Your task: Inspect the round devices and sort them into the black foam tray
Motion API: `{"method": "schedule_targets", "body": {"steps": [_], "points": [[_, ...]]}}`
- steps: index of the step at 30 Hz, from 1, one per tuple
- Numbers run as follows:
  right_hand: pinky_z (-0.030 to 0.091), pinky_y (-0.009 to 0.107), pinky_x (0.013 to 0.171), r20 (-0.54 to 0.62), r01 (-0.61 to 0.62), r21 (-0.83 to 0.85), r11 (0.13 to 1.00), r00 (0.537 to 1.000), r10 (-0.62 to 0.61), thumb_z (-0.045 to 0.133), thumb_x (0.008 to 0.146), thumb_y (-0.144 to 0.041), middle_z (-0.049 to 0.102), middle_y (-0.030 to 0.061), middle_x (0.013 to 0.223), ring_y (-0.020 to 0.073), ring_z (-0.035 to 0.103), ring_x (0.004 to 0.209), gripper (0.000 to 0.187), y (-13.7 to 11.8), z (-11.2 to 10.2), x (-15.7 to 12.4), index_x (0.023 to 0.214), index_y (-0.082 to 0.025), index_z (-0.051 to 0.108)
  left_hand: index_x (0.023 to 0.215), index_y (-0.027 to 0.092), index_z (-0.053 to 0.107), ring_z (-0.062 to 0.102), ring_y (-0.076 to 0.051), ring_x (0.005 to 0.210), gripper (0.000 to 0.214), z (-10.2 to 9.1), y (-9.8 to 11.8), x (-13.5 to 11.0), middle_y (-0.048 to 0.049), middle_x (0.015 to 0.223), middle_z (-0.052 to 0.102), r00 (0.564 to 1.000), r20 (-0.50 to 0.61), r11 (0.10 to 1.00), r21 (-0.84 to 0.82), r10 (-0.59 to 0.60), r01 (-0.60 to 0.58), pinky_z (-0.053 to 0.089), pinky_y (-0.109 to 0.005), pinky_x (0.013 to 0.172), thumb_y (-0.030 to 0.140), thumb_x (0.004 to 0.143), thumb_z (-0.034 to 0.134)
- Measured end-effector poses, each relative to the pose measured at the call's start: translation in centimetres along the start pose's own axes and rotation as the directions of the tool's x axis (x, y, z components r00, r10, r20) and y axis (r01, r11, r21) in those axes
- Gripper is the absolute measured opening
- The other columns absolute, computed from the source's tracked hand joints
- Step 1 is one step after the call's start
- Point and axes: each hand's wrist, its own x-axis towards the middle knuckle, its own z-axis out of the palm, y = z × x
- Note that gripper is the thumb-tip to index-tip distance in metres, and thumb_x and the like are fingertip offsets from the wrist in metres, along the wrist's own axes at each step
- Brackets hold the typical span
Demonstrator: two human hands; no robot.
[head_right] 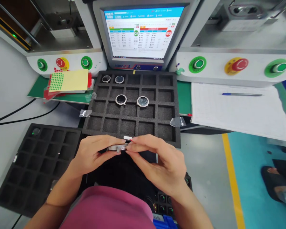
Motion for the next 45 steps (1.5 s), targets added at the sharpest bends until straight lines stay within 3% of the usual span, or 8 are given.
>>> {"method": "schedule_targets", "body": {"steps": [9,23,27,29,31,33,37,45], "points": [[0.061,0.027,0.068,0.189,0.085,-0.027,0.996,0.979,-0.079,0.065,0.084,0.004,0.071,0.002,0.088,0.0149,0.069,0.077,0.035,-0.4,-0.2,1.0,0.109,-0.021,0.063,0.105,0.014,0.071,0.075,-0.015,0.08,0.015,0.2,-0.3,-0.5,-0.0044,0.092,0.078,0.99,0.081,0.988,-0.089,-0.117,0.124,0.057,-0.02,0.073,0.024,0.096,0.063],[0.06,0.029,0.065,-0.042,0.162,-0.089,0.983,0.985,-0.166,0.067,0.078,0.009,0.071,0.002,0.083,0.016,0.068,0.072,0.049,-0.1,1.4,0.1,0.117,-0.02,0.062,0.101,0.014,0.074,0.076,-0.012,0.084,0.013,1.0,0.0,-0.3,-0.0033,0.096,0.079,0.983,-0.031,0.975,-0.131,-0.183,0.177,0.056,-0.014,0.08,0.015,0.088,0.071],[0.062,0.034,0.078,0.063,0.158,-0.083,0.984,0.986,-0.153,0.062,0.078,0.008,0.07,-0.0007,0.081,0.0159,0.069,0.072,0.039,-0.1,-0.2,-0.4,0.103,-0.022,0.061,0.094,0.017,0.075,0.074,-0.011,0.064,0.009,0.7,-0.3,-0.3,0.0015,0.078,0.078,0.848,-0.203,0.862,-0.259,-0.489,0.435,0.058,-0.014,0.064,0.015,0.088,0.068],[0.061,0.032,0.084,-0.165,0.033,-0.112,0.993,0.985,-0.051,0.067,0.078,0.004,0.07,-0.0029,0.082,0.0157,0.071,0.078,0.039,1.9,-2.6,-0.3,0.104,-0.025,0.061,0.09,0.016,0.075,0.072,-0.012,0.057,0.007,0.3,-0.8,-0.3,0.0018,0.072,0.076,0.695,-0.329,0.764,-0.375,-0.64,0.526,0.058,-0.016,0.058,0.019,0.086,0.069],[0.058,0.023,0.083,-0.483,-0.261,-0.119,0.958,0.858,0.174,0.075,0.077,-0.001,0.072,-0.001,0.09,0.0137,0.072,0.086,0.039,5.4,-5.5,-0.1,0.103,-0.026,0.06,0.087,0.016,0.076,0.072,-0.013,0.057,0.011,-0.1,-1.3,-0.5,-0.0001,0.073,0.077,0.602,-0.363,0.698,-0.465,-0.711,0.544,0.06,-0.018,0.058,0.026,0.084,0.073],[0.057,0.017,0.073,-0.582,-0.43,-0.057,0.901,0.748,0.32,0.079,0.078,-0.01,0.072,0.001,0.087,0.0127,0.073,0.082,0.033,9.2,-7.9,0.1,0.098,-0.025,0.058,0.085,0.015,0.076,0.072,-0.014,0.057,0.015,0.0,-1.6,-0.6,-0.0021,0.074,0.077,0.596,-0.299,0.653,-0.511,-0.745,0.559,0.06,-0.02,0.058,0.029,0.082,0.075],[0.056,0.022,0.054,-0.555,-0.48,-0.043,0.876,0.741,0.378,0.087,0.066,-0.018,0.07,-0.0001,0.085,0.0149,0.07,0.061,0.048,13.3,-9.0,0.1,0.102,-0.022,0.056,0.089,0.013,0.075,0.074,-0.016,0.059,0.018,0.9,-1.6,-0.6,-0.0046,0.077,0.078,0.605,-0.179,0.577,-0.59,-0.776,0.565,0.062,-0.021,0.058,0.029,0.081,0.075],[0.056,0.023,0.074,-0.483,-0.257,0.189,0.948,0.816,0.317,0.082,0.077,-0.013,0.063,0.0024,0.1,0.0165,0.066,0.098,0.039,3.3,-5.3,2.2,0.109,-0.03,0.069,0.087,0.012,0.068,0.07,-0.013,0.055,0.027,1.6,-1.3,0.6,-0.0073,0.078,0.077,0.604,-0.096,0.482,-0.706,-0.791,0.519,0.058,-0.018,0.054,0.037,0.081,0.075]]}}
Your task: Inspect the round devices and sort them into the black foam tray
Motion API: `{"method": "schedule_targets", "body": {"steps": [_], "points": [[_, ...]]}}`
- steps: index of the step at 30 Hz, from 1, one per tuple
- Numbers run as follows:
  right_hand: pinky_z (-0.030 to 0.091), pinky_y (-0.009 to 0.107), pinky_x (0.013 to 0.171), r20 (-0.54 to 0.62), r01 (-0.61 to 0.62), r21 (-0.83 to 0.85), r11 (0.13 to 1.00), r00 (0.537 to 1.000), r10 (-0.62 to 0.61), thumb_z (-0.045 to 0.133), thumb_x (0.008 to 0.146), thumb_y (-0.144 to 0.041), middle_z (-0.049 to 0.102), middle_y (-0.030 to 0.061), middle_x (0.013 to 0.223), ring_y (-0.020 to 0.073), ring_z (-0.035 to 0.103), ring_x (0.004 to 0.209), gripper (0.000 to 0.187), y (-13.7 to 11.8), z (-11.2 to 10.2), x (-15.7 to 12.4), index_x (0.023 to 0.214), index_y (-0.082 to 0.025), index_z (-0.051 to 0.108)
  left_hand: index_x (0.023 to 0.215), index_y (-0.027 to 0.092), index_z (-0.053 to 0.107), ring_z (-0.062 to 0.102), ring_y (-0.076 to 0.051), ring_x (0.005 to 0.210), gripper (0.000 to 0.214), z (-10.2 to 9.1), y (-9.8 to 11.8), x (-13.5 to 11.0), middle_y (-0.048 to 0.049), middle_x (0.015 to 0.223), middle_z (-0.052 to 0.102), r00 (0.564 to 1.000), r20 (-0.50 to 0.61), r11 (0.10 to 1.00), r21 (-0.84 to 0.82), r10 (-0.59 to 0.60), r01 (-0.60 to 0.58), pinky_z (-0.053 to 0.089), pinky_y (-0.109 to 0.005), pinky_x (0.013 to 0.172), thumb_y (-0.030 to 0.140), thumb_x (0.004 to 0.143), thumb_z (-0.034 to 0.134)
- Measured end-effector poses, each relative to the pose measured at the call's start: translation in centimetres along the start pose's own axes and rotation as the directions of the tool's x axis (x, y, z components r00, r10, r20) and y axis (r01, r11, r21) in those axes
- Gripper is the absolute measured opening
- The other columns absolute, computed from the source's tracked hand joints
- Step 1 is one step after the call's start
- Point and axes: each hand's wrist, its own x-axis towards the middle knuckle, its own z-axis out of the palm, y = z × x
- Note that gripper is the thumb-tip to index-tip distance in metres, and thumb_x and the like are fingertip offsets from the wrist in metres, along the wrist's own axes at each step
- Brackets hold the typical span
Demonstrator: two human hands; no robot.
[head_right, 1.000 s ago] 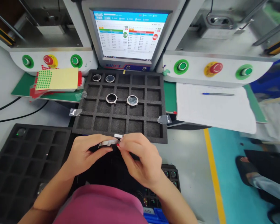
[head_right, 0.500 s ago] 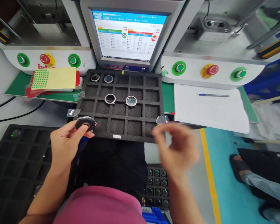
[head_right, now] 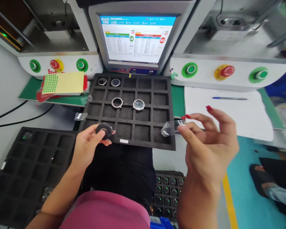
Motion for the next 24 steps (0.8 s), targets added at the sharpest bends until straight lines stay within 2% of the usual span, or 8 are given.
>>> {"method": "schedule_targets", "body": {"steps": [3,5,8,10,13,16,20,24], "points": [[0.057,0.025,0.068,0.208,-0.063,0.095,0.993,0.977,0.042,0.08,0.079,-0.011,0.064,0.0029,0.101,0.0122,0.063,0.071,0.043,-1.7,2.1,-1.3,0.115,-0.033,0.069,0.085,0.013,0.066,0.065,-0.011,0.049,0.025,1.4,0.0,-0.1,-0.0039,0.066,0.073,0.999,0.043,0.999,-0.014,0.031,-0.031,0.054,-0.018,0.05,0.036,0.083,0.073],[0.057,0.026,0.065,0.266,-0.076,0.148,0.986,0.963,0.034,0.081,0.078,-0.013,0.064,0.0027,0.101,0.0109,0.059,0.063,0.046,-1.7,3.5,-2.1,0.117,-0.033,0.067,0.084,0.014,0.063,0.066,-0.011,0.05,0.026,2.3,0.0,-0.3,-0.0038,0.069,0.074,0.997,0.074,0.998,-0.062,0.033,-0.028,0.055,-0.019,0.052,0.037,0.082,0.074],[0.058,0.027,0.063,0.317,-0.099,0.2,0.975,0.948,0.032,0.085,0.076,-0.019,0.064,0.0009,0.099,0.0117,0.059,0.063,0.047,-1.4,5.1,-2.8,0.117,-0.034,0.066,0.087,0.015,0.06,0.068,-0.012,0.053,0.029,3.1,0.0,-0.6,-0.0048,0.079,0.076,0.99,0.137,0.985,-0.173,0.018,0.006,0.057,-0.02,0.053,0.039,0.082,0.076],[0.06,0.028,0.064,0.382,-0.124,0.209,0.97,0.923,0.036,0.084,0.076,-0.019,0.064,0.0002,0.101,0.0113,0.06,0.064,0.048,-1.6,5.7,-2.8,0.117,-0.034,0.065,0.087,0.016,0.06,0.068,-0.012,0.053,0.031,3.1,0.2,-0.5,-0.0028,0.075,0.074,0.985,0.169,0.978,-0.208,0.012,0.024,0.056,-0.019,0.051,0.04,0.08,0.077],[0.06,0.027,0.064,0.448,-0.145,0.192,0.971,0.893,0.044,0.084,0.074,-0.012,0.064,0.0006,0.105,0.0117,0.063,0.067,0.05,-2.1,6.2,-2.3,0.116,-0.033,0.064,0.083,0.016,0.063,0.065,-0.012,0.049,0.031,2.8,0.5,-0.3,0.0,0.064,0.069,0.978,0.206,0.983,-0.179,-0.006,0.044,0.055,-0.02,0.05,0.043,0.079,0.077],[0.061,0.026,0.062,0.493,-0.139,0.138,0.981,0.868,0.054,0.086,0.071,-0.012,0.064,0.0012,0.105,0.0136,0.064,0.073,0.05,-2.6,6.6,-1.7,0.111,-0.031,0.064,0.078,0.015,0.064,0.066,-0.014,0.052,0.037,2.5,0.7,-0.2,-0.0017,0.06,0.067,0.969,0.248,0.984,-0.167,-0.012,0.055,0.056,-0.023,0.052,0.051,0.085,0.069],[0.061,0.028,0.061,0.584,-0.113,0.082,0.99,0.81,0.044,0.086,0.074,-0.018,0.064,0.0013,0.104,0.015,0.066,0.074,0.046,-3.0,7.0,-1.2,0.111,-0.03,0.062,0.073,0.015,0.064,0.066,-0.015,0.055,0.048,2.3,0.5,-0.4,-0.0035,0.06,0.067,0.967,0.253,0.98,-0.2,0.042,0.01,0.056,-0.025,0.056,0.058,0.093,0.056],[0.06,0.027,0.062,0.623,-0.104,0.084,0.991,0.782,0.03,0.081,0.075,-0.008,0.065,0.0005,0.105,0.0131,0.067,0.072,0.049,-3.5,7.3,-0.9,0.115,-0.028,0.06,0.076,0.015,0.065,0.067,-0.015,0.057,0.049,2.3,0.7,-0.7,-0.0045,0.064,0.068,0.959,0.27,0.982,-0.187,0.081,-0.03,0.056,-0.024,0.057,0.059,0.094,0.055]]}}
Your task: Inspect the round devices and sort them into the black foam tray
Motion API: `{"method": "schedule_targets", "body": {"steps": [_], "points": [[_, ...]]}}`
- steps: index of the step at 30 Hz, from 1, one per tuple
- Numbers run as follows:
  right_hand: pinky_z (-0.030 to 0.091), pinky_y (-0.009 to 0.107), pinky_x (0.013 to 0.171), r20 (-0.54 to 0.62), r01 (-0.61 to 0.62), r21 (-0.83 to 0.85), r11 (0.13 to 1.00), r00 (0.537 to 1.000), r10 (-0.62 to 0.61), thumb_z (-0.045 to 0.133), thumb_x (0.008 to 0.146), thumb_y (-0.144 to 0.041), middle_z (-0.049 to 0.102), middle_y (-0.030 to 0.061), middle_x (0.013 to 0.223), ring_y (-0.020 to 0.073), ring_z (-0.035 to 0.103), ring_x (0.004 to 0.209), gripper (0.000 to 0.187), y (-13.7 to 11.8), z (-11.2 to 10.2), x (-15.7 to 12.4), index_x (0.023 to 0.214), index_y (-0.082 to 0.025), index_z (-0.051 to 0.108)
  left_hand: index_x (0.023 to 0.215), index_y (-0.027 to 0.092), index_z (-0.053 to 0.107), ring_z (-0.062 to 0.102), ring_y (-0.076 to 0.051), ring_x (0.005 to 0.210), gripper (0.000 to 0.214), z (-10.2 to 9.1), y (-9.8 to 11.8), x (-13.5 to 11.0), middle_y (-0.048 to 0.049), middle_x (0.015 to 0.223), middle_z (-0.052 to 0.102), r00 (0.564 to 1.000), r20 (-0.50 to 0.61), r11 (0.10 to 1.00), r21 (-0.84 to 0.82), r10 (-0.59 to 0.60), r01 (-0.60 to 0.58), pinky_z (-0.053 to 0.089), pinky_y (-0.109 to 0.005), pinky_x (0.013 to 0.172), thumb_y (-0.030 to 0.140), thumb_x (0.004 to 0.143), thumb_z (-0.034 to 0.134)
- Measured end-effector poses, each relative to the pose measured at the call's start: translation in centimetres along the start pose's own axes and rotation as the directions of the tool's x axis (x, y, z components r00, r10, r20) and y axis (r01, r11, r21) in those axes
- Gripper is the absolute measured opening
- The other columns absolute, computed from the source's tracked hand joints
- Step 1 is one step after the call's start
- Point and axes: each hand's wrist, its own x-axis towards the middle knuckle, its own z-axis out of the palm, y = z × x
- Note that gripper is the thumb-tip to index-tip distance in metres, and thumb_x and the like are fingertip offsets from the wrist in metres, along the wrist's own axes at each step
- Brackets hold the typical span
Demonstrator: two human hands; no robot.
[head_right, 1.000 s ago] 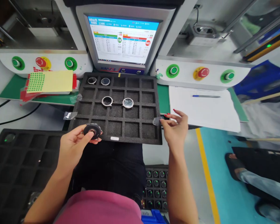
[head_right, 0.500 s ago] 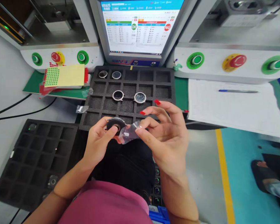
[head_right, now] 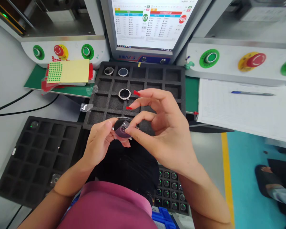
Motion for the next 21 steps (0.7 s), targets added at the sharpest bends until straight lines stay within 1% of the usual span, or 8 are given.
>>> {"method": "schedule_targets", "body": {"steps": [6,11,13,14,16,17,20,21], "points": [[0.061,0.027,0.063,0.013,0.038,-0.023,0.999,0.999,-0.038,0.076,0.078,-0.007,0.063,0.0019,0.106,0.013,0.067,0.072,0.049,-0.1,0.3,0.0,0.118,-0.028,0.057,0.078,0.016,0.062,0.065,-0.013,0.052,0.04,0.3,1.0,0.1,0.0001,0.062,0.064,0.998,-0.009,0.995,0.07,-0.064,0.065,0.055,-0.022,0.054,0.053,0.076,0.079],[0.061,0.029,0.072,-0.05,0.158,-0.238,0.958,0.983,-0.175,0.072,0.083,-0.009,0.062,0.0019,0.112,0.011,0.066,0.071,0.05,1.1,0.8,0.0,0.124,-0.029,0.053,0.081,0.016,0.065,0.065,-0.015,0.052,0.028,0.4,0.8,0.2,-0.0004,0.057,0.064,0.996,-0.051,0.99,0.118,-0.077,0.082,0.055,-0.023,0.056,0.043,0.081,0.073],[0.059,0.029,0.075,-0.191,0.238,-0.398,0.886,0.923,-0.334,0.072,0.082,-0.008,0.064,0.002,0.109,0.0109,0.066,0.072,0.048,1.3,0.4,0.2,0.123,-0.028,0.055,0.086,0.015,0.068,0.066,-0.016,0.054,0.029,0.3,1.2,0.2,-0.0018,0.057,0.065,0.995,-0.061,0.983,0.165,-0.073,0.082,0.055,-0.023,0.058,0.043,0.083,0.071],[0.058,0.028,0.075,-0.284,0.261,-0.449,0.855,0.865,-0.413,0.072,0.082,-0.008,0.065,0.0019,0.107,0.0107,0.065,0.072,0.046,1.3,0.0,0.4,0.121,-0.027,0.055,0.087,0.014,0.07,0.067,-0.016,0.055,0.03,0.2,1.7,0.2,-0.0027,0.058,0.066,0.996,-0.068,0.977,0.2,-0.065,0.078,0.055,-0.024,0.059,0.044,0.084,0.07],[0.057,0.027,0.074,-0.459,0.274,-0.432,0.859,0.754,-0.471,0.074,0.081,-0.013,0.066,0.0026,0.105,0.0103,0.065,0.07,0.045,0.9,-1.6,0.5,0.12,-0.026,0.055,0.088,0.013,0.071,0.068,-0.017,0.057,0.035,-0.2,3.6,0.4,-0.0049,0.062,0.069,0.996,-0.087,0.959,0.278,-0.019,0.043,0.056,-0.025,0.06,0.048,0.085,0.068],[0.057,0.026,0.072,-0.526,0.254,-0.379,0.89,0.732,-0.434,0.075,0.081,-0.017,0.067,0.0032,0.103,0.0108,0.066,0.067,0.045,0.6,-2.8,0.3,0.12,-0.025,0.055,0.088,0.013,0.072,0.069,-0.017,0.058,0.037,-0.5,4.9,0.5,-0.0057,0.064,0.07,0.995,-0.099,0.949,0.316,0.028,0.004,0.056,-0.025,0.06,0.05,0.086,0.067],[0.061,0.027,0.067,-0.641,0.133,-0.288,0.948,0.708,-0.295,0.082,0.074,-0.03,0.07,0.0075,0.098,0.016,0.069,0.068,0.051,0.5,-6.6,-0.5,0.117,-0.023,0.055,0.088,0.014,0.072,0.069,-0.018,0.059,0.038,-1.4,10.6,1.4,-0.0065,0.065,0.072,0.958,-0.131,0.887,0.426,0.257,-0.179,0.057,-0.026,0.061,0.051,0.089,0.062],[0.062,0.028,0.066,-0.619,0.106,-0.276,0.955,0.74,-0.261,0.085,0.069,-0.032,0.071,0.0083,0.097,0.0185,0.071,0.069,0.054,0.6,-7.8,-0.8,0.113,-0.023,0.056,0.086,0.015,0.071,0.069,-0.018,0.06,0.037,-1.5,12.9,1.9,-0.0065,0.065,0.072,0.929,-0.128,0.848,0.467,0.346,-0.251,0.057,-0.026,0.062,0.05,0.09,0.061]]}}
